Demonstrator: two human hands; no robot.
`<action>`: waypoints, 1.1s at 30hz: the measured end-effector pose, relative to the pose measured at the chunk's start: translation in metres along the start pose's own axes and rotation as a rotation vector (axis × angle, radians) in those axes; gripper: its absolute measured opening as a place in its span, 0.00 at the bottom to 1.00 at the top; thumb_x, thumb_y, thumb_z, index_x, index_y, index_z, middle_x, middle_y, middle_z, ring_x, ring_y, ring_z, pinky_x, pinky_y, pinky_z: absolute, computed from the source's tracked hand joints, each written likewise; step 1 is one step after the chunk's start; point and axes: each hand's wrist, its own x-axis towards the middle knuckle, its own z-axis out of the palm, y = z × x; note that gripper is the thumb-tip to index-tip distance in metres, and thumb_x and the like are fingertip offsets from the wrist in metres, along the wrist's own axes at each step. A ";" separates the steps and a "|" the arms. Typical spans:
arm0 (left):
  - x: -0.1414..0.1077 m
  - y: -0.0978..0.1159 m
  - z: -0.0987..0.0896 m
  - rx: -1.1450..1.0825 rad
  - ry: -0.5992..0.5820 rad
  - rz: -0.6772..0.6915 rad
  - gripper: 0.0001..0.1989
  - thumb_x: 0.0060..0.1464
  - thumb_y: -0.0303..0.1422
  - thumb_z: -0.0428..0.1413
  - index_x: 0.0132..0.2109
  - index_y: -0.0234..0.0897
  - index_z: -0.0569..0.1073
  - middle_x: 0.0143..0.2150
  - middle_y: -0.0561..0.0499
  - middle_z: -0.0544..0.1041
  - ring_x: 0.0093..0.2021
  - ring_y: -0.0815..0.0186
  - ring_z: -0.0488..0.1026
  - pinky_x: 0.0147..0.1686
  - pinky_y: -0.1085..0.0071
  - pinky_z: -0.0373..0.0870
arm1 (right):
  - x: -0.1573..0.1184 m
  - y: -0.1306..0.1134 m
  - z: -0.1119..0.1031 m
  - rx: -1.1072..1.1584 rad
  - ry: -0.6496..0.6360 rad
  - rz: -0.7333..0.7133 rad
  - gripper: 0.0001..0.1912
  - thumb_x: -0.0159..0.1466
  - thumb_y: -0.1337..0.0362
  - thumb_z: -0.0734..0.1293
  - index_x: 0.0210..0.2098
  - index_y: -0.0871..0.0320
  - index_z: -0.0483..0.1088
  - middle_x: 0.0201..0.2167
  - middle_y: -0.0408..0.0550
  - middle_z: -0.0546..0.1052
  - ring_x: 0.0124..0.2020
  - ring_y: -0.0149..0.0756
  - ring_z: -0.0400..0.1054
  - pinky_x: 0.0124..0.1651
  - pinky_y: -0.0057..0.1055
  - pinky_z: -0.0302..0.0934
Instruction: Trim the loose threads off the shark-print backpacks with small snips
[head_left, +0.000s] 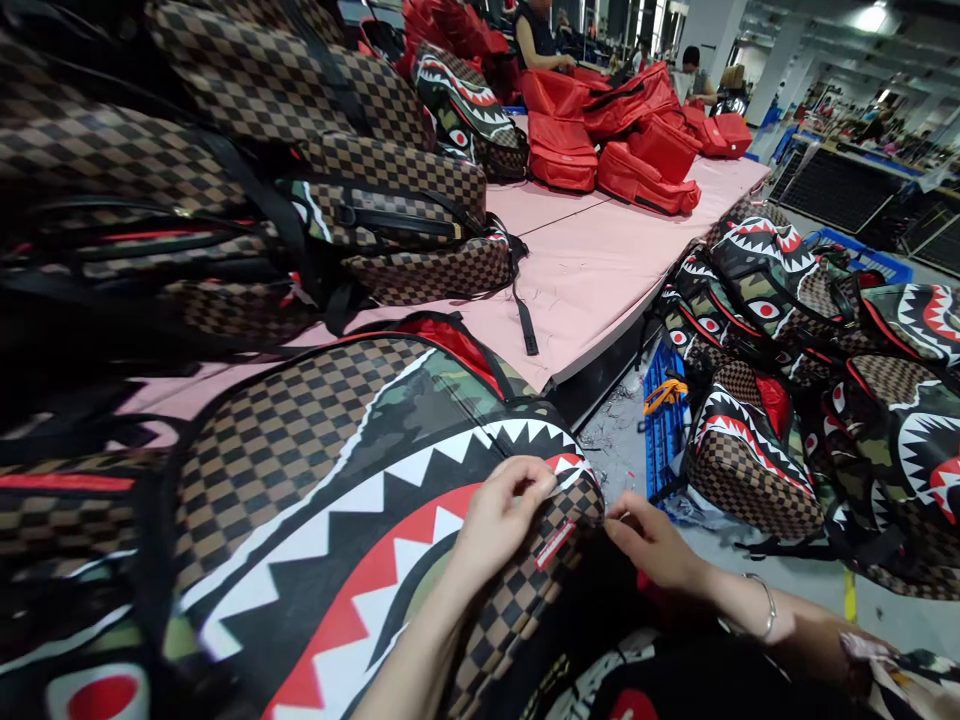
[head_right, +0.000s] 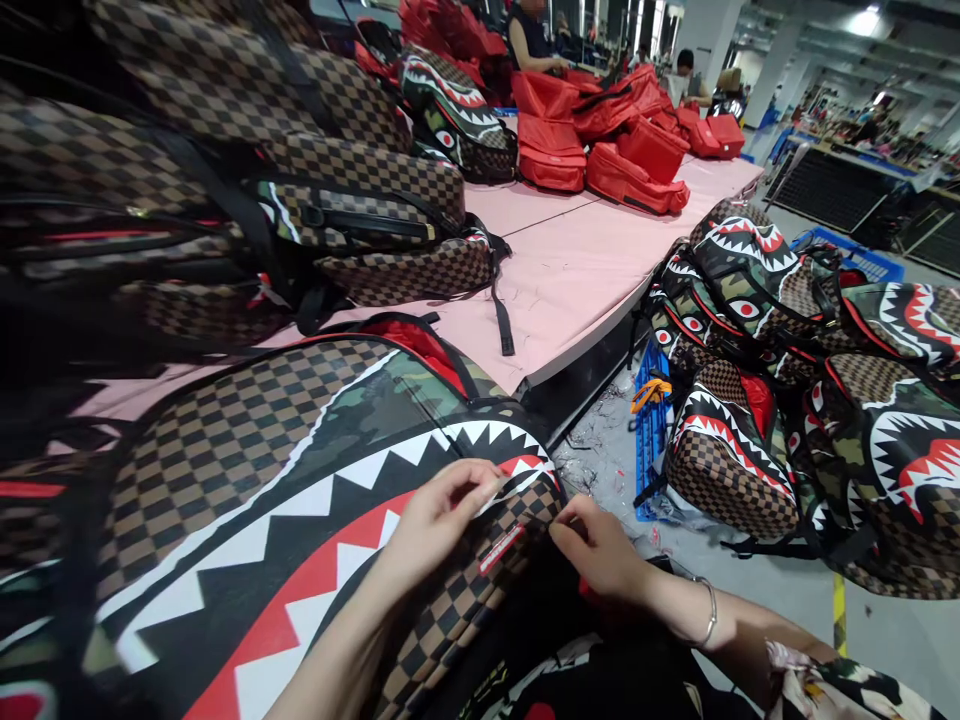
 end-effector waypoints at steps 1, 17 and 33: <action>-0.003 0.000 -0.007 0.015 0.056 -0.045 0.12 0.51 0.41 0.48 0.28 0.38 0.68 0.31 0.49 0.72 0.32 0.63 0.69 0.35 0.66 0.67 | -0.001 0.003 -0.001 0.177 -0.046 0.086 0.18 0.58 0.49 0.63 0.32 0.58 0.64 0.16 0.35 0.58 0.18 0.24 0.50 0.21 0.23 0.43; -0.090 -0.001 0.029 0.437 0.305 -0.316 0.19 0.52 0.45 0.46 0.25 0.40 0.73 0.47 0.46 0.71 0.49 0.50 0.61 0.46 0.50 0.60 | -0.018 0.007 0.018 0.860 -0.608 0.678 0.24 0.47 0.52 0.74 0.32 0.65 0.66 0.20 0.40 0.67 0.16 0.20 0.56 0.25 0.24 0.48; -0.092 -0.014 0.052 0.308 0.602 -0.136 0.11 0.52 0.37 0.49 0.26 0.39 0.69 0.47 0.44 0.68 0.48 0.55 0.62 0.47 0.55 0.59 | -0.007 0.002 0.049 1.079 -0.651 0.731 0.19 0.51 0.56 0.72 0.31 0.62 0.62 0.19 0.34 0.57 0.17 0.20 0.45 0.25 0.24 0.45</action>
